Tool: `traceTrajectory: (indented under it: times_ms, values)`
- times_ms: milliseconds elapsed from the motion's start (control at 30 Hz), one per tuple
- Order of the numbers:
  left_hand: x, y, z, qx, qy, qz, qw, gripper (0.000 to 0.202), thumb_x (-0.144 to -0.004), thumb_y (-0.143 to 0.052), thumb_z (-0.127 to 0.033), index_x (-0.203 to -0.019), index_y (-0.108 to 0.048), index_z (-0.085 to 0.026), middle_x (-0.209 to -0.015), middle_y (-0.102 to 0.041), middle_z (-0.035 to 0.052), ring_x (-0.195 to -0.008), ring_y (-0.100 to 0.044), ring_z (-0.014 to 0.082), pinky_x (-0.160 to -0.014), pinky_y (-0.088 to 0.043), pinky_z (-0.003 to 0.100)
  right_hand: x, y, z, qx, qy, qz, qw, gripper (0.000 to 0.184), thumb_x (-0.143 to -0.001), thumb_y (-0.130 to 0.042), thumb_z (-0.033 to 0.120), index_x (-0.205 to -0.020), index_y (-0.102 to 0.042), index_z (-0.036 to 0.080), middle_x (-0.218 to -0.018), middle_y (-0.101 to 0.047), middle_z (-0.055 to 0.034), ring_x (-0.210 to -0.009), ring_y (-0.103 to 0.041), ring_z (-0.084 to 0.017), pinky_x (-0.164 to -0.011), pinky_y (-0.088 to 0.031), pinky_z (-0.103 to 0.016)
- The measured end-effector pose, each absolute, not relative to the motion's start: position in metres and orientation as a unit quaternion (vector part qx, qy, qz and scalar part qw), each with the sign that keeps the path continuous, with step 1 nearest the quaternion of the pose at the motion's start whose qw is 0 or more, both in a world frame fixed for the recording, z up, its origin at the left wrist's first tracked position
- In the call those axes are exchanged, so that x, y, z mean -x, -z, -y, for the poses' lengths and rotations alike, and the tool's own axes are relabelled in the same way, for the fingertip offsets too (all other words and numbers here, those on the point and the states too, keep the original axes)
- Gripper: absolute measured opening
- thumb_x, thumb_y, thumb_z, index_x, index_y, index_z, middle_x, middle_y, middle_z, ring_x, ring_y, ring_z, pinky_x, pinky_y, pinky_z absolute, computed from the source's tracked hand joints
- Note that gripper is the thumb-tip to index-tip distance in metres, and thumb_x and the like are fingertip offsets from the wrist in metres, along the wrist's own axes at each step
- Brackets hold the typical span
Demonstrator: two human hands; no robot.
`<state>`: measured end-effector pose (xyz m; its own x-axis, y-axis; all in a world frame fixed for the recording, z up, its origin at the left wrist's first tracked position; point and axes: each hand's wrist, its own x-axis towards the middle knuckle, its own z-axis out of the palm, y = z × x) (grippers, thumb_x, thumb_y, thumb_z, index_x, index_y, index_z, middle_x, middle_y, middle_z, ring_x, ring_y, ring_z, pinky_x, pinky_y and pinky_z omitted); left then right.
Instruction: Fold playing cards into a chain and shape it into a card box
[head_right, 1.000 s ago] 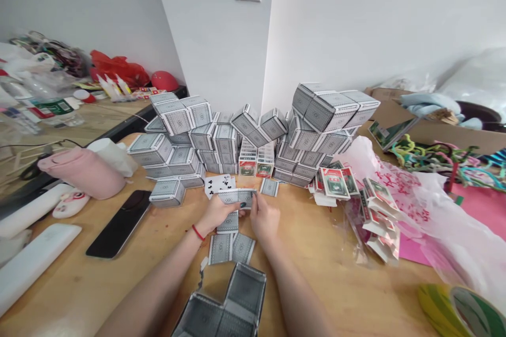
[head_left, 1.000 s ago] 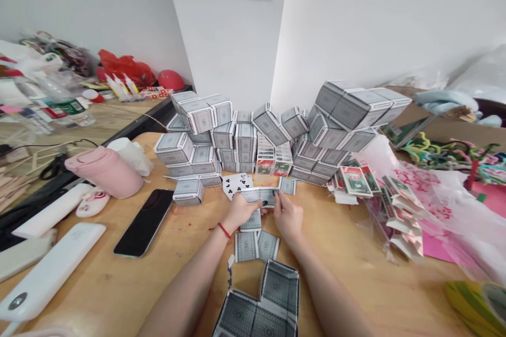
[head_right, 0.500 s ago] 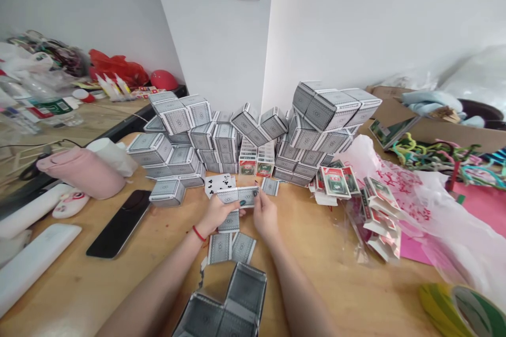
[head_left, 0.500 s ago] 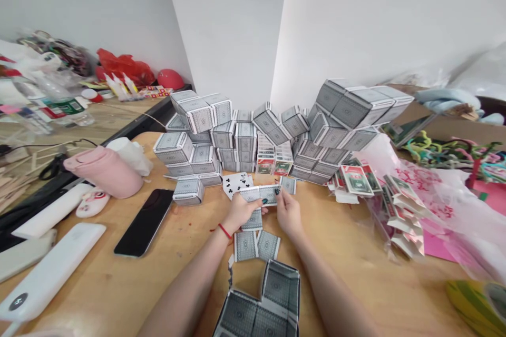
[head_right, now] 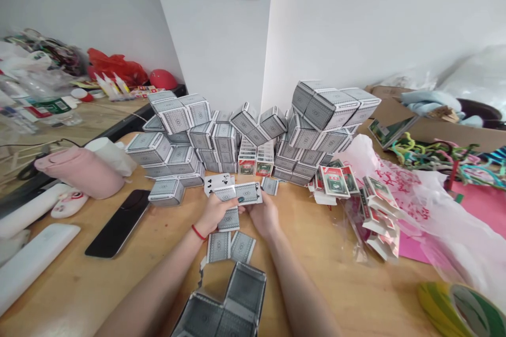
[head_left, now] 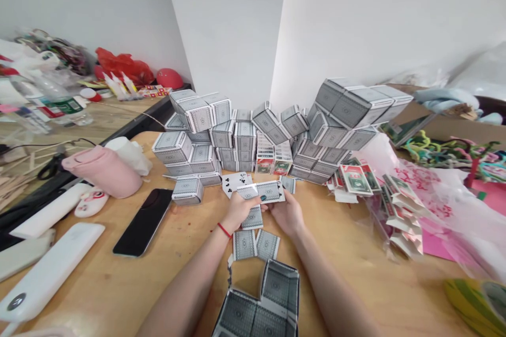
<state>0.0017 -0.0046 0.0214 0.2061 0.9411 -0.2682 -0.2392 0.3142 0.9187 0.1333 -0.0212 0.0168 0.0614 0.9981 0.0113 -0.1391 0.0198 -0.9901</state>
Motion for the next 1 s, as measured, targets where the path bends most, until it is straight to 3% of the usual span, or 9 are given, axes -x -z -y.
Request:
traceTrajectory:
  times_ms: [133, 267, 467, 833, 1000]
  values:
    - [-0.005, -0.026, 0.007, -0.399, -0.443, -0.445, 0.668, 0.036, -0.056, -0.073, -0.027, -0.088, -0.064, -0.012, -0.066, -0.069, 0.0035, -0.056, -0.064, 0.0187, -0.053, -0.053, 0.029, -0.129, -0.027, 0.026, 0.333, -0.679, 0.337, 0.561, 0.031, -0.082, -0.037, 0.038, -0.089, -0.061, 0.020, -0.085, -0.065, -0.0073, -0.062, -0.053, -0.017, -0.054, -0.042, -0.030]
    - [-0.007, -0.027, 0.009, -0.391, -0.453, -0.438, 0.671, 0.045, -0.055, -0.074, -0.026, -0.097, -0.062, -0.015, -0.074, -0.070, 0.0029, -0.058, -0.065, 0.0187, -0.053, -0.053, 0.029, -0.126, -0.029, 0.028, 0.325, -0.695, 0.302, 0.566, 0.028, -0.080, -0.041, 0.040, -0.091, -0.060, 0.023, -0.087, -0.064, -0.0059, -0.063, -0.052, -0.016, -0.052, -0.041, -0.028]
    - [-0.005, -0.024, 0.008, -0.410, -0.456, -0.424, 0.666, 0.042, -0.057, -0.072, -0.025, -0.096, -0.063, -0.015, -0.077, -0.070, 0.0032, -0.060, -0.065, 0.0187, -0.053, -0.053, 0.029, -0.124, -0.028, 0.028, 0.302, -0.699, 0.302, 0.574, 0.024, -0.078, -0.048, 0.038, -0.088, -0.060, 0.020, -0.081, -0.062, -0.0043, -0.058, -0.049, -0.013, -0.052, -0.041, -0.026]
    - [-0.002, -0.021, 0.007, -0.407, -0.424, -0.441, 0.679, 0.036, -0.058, -0.072, -0.027, -0.090, -0.064, -0.012, -0.060, -0.067, 0.0019, -0.052, -0.063, 0.0178, -0.051, -0.052, 0.029, -0.126, -0.004, 0.024, 0.438, -0.560, 0.360, 0.604, 0.036, -0.075, -0.051, 0.051, -0.081, -0.057, 0.016, -0.062, -0.056, -0.0010, -0.051, -0.047, -0.012, -0.048, -0.040, -0.024]
    - [-0.003, -0.022, 0.007, -0.425, -0.404, -0.441, 0.679, 0.036, -0.058, -0.072, -0.030, -0.088, -0.065, -0.012, -0.058, -0.067, 0.0022, -0.051, -0.062, 0.0180, -0.051, -0.051, 0.029, -0.129, -0.005, 0.028, 0.547, -0.382, 0.476, 0.573, 0.041, -0.080, -0.040, 0.052, -0.069, -0.055, 0.015, -0.056, -0.052, -0.0006, -0.053, -0.046, -0.012, -0.049, -0.037, -0.023]
